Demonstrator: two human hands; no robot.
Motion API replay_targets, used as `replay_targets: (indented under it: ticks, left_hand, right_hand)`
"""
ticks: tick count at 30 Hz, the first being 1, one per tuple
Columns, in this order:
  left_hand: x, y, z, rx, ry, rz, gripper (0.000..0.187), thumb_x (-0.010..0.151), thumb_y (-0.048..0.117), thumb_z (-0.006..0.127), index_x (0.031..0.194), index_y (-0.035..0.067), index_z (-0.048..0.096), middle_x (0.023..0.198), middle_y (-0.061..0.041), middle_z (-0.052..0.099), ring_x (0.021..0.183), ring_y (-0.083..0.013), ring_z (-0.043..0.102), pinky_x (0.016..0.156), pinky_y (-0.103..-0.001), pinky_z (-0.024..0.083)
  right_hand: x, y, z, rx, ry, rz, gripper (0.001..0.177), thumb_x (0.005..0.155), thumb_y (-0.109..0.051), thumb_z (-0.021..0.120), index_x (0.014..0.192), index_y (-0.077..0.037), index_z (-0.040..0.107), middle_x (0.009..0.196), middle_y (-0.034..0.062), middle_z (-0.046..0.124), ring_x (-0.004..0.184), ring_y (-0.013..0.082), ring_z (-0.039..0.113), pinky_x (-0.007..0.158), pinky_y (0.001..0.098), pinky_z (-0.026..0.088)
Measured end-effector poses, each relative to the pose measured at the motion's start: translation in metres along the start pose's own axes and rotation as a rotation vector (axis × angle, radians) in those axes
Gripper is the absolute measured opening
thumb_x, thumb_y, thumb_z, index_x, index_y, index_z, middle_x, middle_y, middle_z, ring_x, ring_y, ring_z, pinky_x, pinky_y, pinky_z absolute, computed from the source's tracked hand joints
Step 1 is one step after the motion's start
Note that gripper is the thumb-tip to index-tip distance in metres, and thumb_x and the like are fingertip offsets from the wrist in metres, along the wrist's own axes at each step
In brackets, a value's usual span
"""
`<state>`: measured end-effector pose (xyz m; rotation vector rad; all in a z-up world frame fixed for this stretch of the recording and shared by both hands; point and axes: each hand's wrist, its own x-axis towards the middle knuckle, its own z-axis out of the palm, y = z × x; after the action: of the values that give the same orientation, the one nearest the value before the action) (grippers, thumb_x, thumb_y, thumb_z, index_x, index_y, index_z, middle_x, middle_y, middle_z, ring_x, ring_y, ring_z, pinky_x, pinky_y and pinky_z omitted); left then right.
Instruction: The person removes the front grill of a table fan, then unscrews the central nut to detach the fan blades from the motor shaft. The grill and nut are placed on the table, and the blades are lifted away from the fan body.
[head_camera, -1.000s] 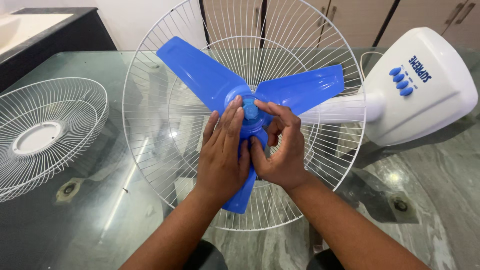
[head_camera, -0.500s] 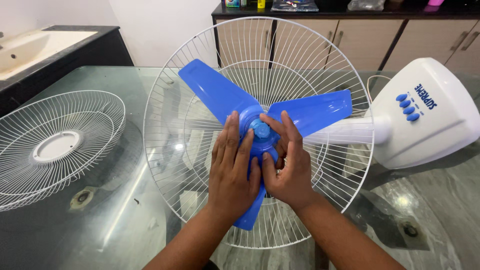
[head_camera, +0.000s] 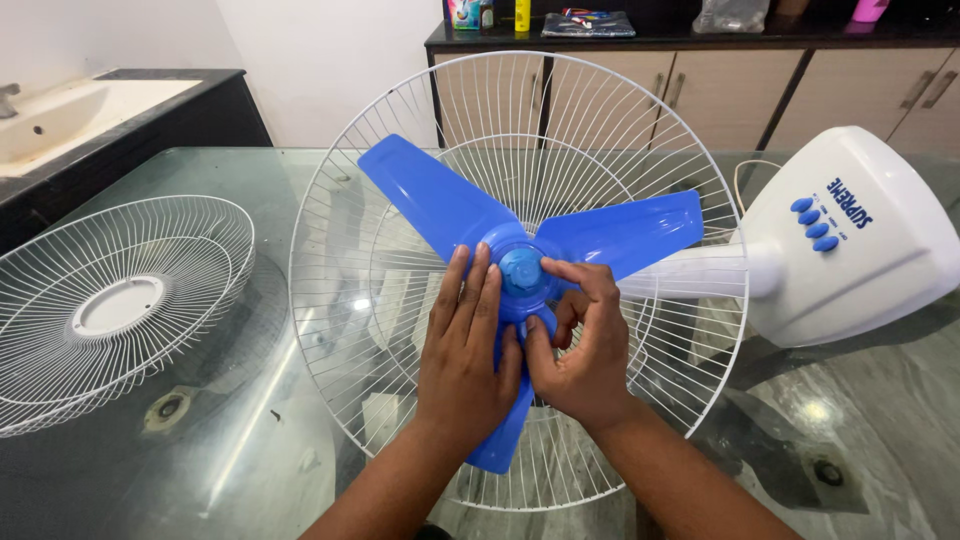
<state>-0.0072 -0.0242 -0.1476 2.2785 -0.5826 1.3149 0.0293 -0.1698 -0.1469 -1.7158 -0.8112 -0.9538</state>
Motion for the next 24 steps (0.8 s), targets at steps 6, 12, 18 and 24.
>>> replay_targets:
  ticks: [6, 12, 18, 24]
  left_hand:
    - [0.002, 0.001, -0.003, -0.017, -0.012, -0.01, 0.058, 0.094, 0.007, 0.059, 0.147, -0.01, 0.043, 0.16, -0.027, 0.039, 0.155, -0.044, 0.03, 0.126, -0.053, 0.029]
    - [0.0, 0.0, -0.002, -0.024, -0.016, -0.006, 0.059, 0.094, 0.007, 0.059, 0.148, -0.01, 0.042, 0.16, -0.027, 0.039, 0.155, -0.0441, 0.03, 0.127, -0.053, 0.029]
    - [0.001, 0.0, -0.002, -0.033, -0.02, -0.005, 0.06, 0.093, 0.006, 0.059, 0.149, -0.008, 0.043, 0.161, -0.027, 0.039, 0.156, -0.0447, 0.03, 0.127, -0.053, 0.029]
    - [-0.001, -0.001, -0.001, -0.002, -0.017, 0.008, 0.058, 0.095, 0.008, 0.059, 0.149, -0.005, 0.044, 0.161, -0.026, 0.039, 0.156, -0.0438, 0.03, 0.127, -0.054, 0.029]
  right_hand:
    - [0.003, -0.005, -0.001, 0.004, -0.005, -0.083, 0.066, 0.083, 0.008, 0.068, 0.142, 0.001, 0.039, 0.136, 0.017, 0.053, 0.072, 0.0105, 0.058, 0.063, 0.0238, 0.049]
    - [0.005, -0.007, -0.003, -0.061, -0.074, -0.124, 0.076, 0.085, 0.007, 0.065, 0.153, 0.001, 0.032, 0.152, 0.0144, 0.058, 0.075, 0.0118, 0.063, 0.068, 0.0248, 0.053]
    - [0.006, -0.01, -0.004, -0.015, -0.09, -0.058, 0.078, 0.084, 0.007, 0.063, 0.155, 0.003, 0.029, 0.152, 0.0152, 0.058, 0.067, 0.0117, 0.065, 0.062, 0.0246, 0.054]
    - [0.002, -0.002, -0.002, -0.011, -0.061, -0.102, 0.074, 0.086, 0.008, 0.065, 0.152, 0.0, 0.033, 0.15, 0.0142, 0.059, 0.07, 0.0119, 0.066, 0.065, 0.0252, 0.054]
